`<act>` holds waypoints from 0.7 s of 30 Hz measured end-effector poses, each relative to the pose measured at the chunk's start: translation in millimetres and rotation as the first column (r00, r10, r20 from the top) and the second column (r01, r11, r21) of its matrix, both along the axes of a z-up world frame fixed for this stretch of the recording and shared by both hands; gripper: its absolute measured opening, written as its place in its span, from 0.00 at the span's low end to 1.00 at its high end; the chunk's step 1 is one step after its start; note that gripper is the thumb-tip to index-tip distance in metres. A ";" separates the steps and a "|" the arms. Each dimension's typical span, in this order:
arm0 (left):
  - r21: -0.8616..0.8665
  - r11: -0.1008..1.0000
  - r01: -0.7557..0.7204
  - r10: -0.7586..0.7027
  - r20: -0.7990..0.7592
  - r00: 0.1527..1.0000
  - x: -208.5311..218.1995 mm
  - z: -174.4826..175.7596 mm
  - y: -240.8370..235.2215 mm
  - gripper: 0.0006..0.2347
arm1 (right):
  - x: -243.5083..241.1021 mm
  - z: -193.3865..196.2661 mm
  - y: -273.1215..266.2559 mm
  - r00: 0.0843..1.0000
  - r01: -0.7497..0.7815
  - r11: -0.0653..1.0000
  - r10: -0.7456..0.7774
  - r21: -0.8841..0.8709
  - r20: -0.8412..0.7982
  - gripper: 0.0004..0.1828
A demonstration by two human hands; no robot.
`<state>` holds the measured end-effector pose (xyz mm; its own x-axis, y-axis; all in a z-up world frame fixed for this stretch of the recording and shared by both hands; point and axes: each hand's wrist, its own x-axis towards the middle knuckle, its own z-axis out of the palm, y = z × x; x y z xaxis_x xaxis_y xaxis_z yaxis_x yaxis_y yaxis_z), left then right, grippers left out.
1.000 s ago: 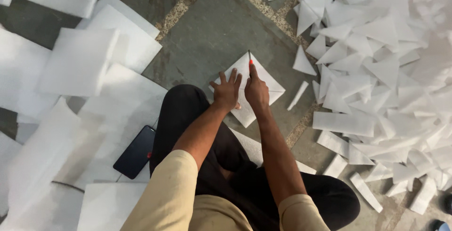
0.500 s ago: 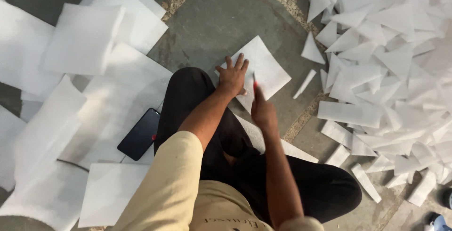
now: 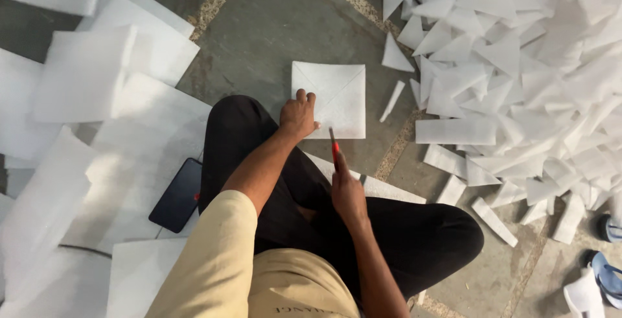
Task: The person sits on a tiled floor and repeatedly cuts square sheets of white paper into smaller pieces using a red utility knife. The person picks up a sheet, cuts it, and discards the pieces onto a growing pile on the floor.
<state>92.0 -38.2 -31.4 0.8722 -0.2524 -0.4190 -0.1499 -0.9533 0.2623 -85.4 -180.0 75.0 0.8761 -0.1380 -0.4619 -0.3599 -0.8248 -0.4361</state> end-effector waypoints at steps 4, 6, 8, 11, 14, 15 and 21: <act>0.009 1.000 -0.017 0.018 -0.073 0.997 4.3 2.7 -4.4 0.48 | 61.6 -26.2 3.0 0.996 -0.006 1.000 0.008 -0.020 0.086 0.34; 0.020 0.999 -0.041 0.044 -0.127 0.991 10.5 7.5 -8.4 0.49 | 89.4 -40.4 4.4 0.980 -0.056 0.998 0.059 -0.019 0.188 0.33; 0.029 0.998 -0.060 0.064 -0.165 0.984 16.5 12.0 -11.1 0.49 | 117.9 -52.9 5.5 0.964 -0.082 0.997 0.083 -0.015 0.254 0.32; 0.023 0.997 -0.078 0.081 -0.189 0.979 18.4 15.0 -9.5 0.48 | 150.6 -67.4 8.1 0.971 -0.062 0.998 0.066 -0.022 0.229 0.33; 0.020 0.997 -0.074 0.076 -0.189 0.979 18.0 15.2 -10.1 0.48 | 174.0 -77.9 9.7 0.974 -0.073 0.994 0.088 -0.078 0.207 0.33; 0.021 0.997 -0.069 0.072 -0.189 0.979 18.4 15.0 -10.9 0.48 | 179.4 -80.3 9.2 0.976 -0.078 0.994 0.093 -0.081 0.197 0.33; 0.011 0.998 -0.058 0.059 -0.135 0.989 17.2 17.7 -6.8 0.47 | 188.5 -83.0 5.5 0.977 -0.137 0.984 0.154 -0.113 0.150 0.32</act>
